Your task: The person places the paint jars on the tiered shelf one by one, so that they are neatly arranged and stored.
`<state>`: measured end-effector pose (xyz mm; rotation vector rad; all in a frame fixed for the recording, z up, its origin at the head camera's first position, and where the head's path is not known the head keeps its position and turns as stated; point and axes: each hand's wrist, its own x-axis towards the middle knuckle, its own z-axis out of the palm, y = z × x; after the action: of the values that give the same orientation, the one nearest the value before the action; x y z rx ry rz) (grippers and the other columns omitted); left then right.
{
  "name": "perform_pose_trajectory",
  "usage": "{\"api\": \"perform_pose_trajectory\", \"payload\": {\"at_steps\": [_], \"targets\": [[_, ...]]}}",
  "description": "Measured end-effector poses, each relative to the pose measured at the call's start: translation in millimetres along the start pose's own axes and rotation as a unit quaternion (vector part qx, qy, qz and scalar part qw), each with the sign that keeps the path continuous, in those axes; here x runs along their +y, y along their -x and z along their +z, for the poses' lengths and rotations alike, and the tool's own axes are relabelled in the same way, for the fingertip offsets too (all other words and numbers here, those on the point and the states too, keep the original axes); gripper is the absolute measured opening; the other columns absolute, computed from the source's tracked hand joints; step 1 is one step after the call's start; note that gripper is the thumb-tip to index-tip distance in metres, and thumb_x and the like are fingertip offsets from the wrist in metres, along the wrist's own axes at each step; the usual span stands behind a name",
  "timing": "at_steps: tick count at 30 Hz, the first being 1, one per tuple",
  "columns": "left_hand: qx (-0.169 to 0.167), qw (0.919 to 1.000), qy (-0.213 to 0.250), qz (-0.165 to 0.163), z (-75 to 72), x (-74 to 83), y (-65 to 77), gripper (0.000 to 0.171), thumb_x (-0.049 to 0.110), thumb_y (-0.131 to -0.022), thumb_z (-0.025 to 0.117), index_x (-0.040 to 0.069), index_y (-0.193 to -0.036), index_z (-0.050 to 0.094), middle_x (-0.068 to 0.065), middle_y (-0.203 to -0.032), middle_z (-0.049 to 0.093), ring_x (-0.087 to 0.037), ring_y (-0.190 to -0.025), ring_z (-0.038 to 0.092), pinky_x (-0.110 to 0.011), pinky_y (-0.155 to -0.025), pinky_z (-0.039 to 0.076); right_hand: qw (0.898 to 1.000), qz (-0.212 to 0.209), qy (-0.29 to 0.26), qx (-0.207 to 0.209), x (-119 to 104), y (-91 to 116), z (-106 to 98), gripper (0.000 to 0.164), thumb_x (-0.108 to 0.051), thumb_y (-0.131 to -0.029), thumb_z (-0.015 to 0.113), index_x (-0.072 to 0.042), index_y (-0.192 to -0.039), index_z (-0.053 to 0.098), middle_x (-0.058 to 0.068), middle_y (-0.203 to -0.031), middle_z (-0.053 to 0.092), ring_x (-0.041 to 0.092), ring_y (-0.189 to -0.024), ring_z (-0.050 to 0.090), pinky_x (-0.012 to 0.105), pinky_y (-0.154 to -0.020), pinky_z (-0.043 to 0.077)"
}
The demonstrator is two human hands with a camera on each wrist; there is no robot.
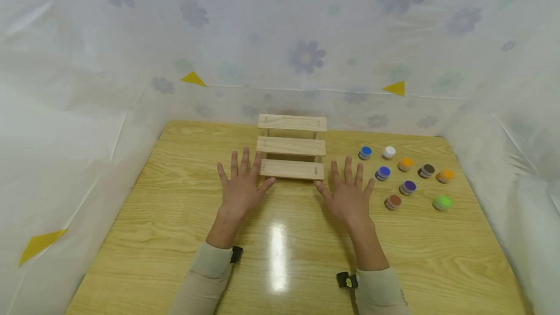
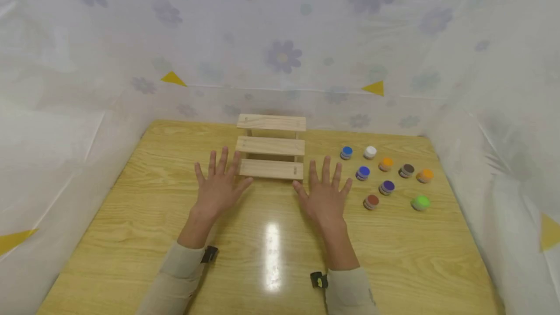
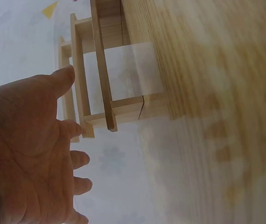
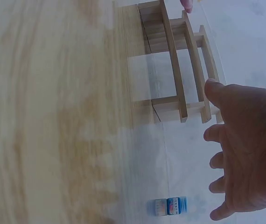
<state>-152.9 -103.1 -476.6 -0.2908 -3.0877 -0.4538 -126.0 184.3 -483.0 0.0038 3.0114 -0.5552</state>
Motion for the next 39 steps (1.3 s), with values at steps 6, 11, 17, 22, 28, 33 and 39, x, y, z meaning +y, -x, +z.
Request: {"api": "perform_pose_trajectory", "payload": {"at_steps": [6,11,17,22,28,33,39], "targets": [[-0.002,0.9995,0.029,0.015,3.2,-2.4,-4.5,0.083,0.063,-0.108,0.044,0.021,-0.172,0.012,-0.011,-0.178,-0.001,-0.04,-0.162,-0.007,-0.077,-0.122,-0.007,1.0,-0.013,-0.004,0.019,1,2,-5,0.087,-0.067,-0.108,0.041,-0.017,-0.172,0.011,0.021,-0.175,-0.005,0.049,-0.159,-0.011,0.082,-0.119,-0.003],[0.015,0.9727,0.231,0.021,12.3,-12.8,-14.9,0.072,0.042,-0.113,0.049,0.014,-0.171,0.016,-0.016,-0.176,0.016,-0.039,-0.161,0.016,-0.068,-0.128,0.012,0.995,-0.018,-0.076,0.065,16,10,-13,0.084,-0.049,-0.108,0.058,-0.008,-0.17,0.021,0.026,-0.173,0.015,0.051,-0.158,0.016,0.075,-0.122,0.02],[0.022,0.9055,0.423,0.026,24.3,-25.5,-34.0,0.065,0.019,-0.113,0.053,0.017,-0.171,0.021,-0.012,-0.174,0.023,-0.037,-0.157,0.03,-0.058,-0.123,0.036,0.976,0.003,-0.159,0.152,56,34,-17,0.068,-0.023,-0.105,0.069,0.005,-0.16,0.039,0.028,-0.162,0.041,0.051,-0.149,0.038,0.066,-0.119,0.035],[0.008,0.8747,0.484,0.022,25.5,-27.5,-47.5,0.062,0.023,-0.114,0.05,0.025,-0.17,0.023,-0.006,-0.174,0.024,-0.032,-0.157,0.032,-0.054,-0.123,0.038,0.962,0.049,-0.163,0.214,87,55,-19,0.058,-0.014,-0.103,0.072,0.005,-0.153,0.05,0.03,-0.143,0.061,0.05,-0.122,0.064,0.061,-0.102,0.055],[0.003,0.8416,0.54,-0.013,21.9,-28.1,-61.6,0.057,0.032,-0.115,0.047,0.033,-0.169,0.027,-0.002,-0.172,0.031,-0.027,-0.153,0.041,-0.051,-0.12,0.043,0.954,0.095,-0.169,0.23,111,63,-24,0.057,-0.017,-0.101,0.076,0.002,-0.151,0.055,0.027,-0.145,0.061,0.048,-0.084,0.068,0.048,-0.078,0.062],[-0.011,0.8441,0.535,-0.031,22.5,-26.9,-71.8,0.058,0.036,-0.116,0.044,0.031,-0.17,0.023,0.003,-0.175,0.022,-0.026,-0.154,0.037,-0.049,-0.124,0.038,0.947,0.129,-0.205,0.211,124,66,-25,0.058,-0.021,-0.1,0.077,-0.003,-0.151,0.056,0.026,-0.15,0.057,0.058,-0.126,0.058,0.067,-0.102,0.052],[-0.006,0.8459,0.532,-0.03,23.2,-24.6,-82.9,0.057,0.034,-0.116,0.043,0.023,-0.17,0.026,-0.004,-0.173,0.028,-0.032,-0.14,0.05,-0.052,-0.119,0.042,0.943,0.127,-0.233,0.202,133,63,-21,0.053,-0.017,-0.101,0.076,-0.001,-0.148,0.059,0.025,-0.145,0.061,0.049,-0.129,0.062,0.051,-0.107,0.053]]}}
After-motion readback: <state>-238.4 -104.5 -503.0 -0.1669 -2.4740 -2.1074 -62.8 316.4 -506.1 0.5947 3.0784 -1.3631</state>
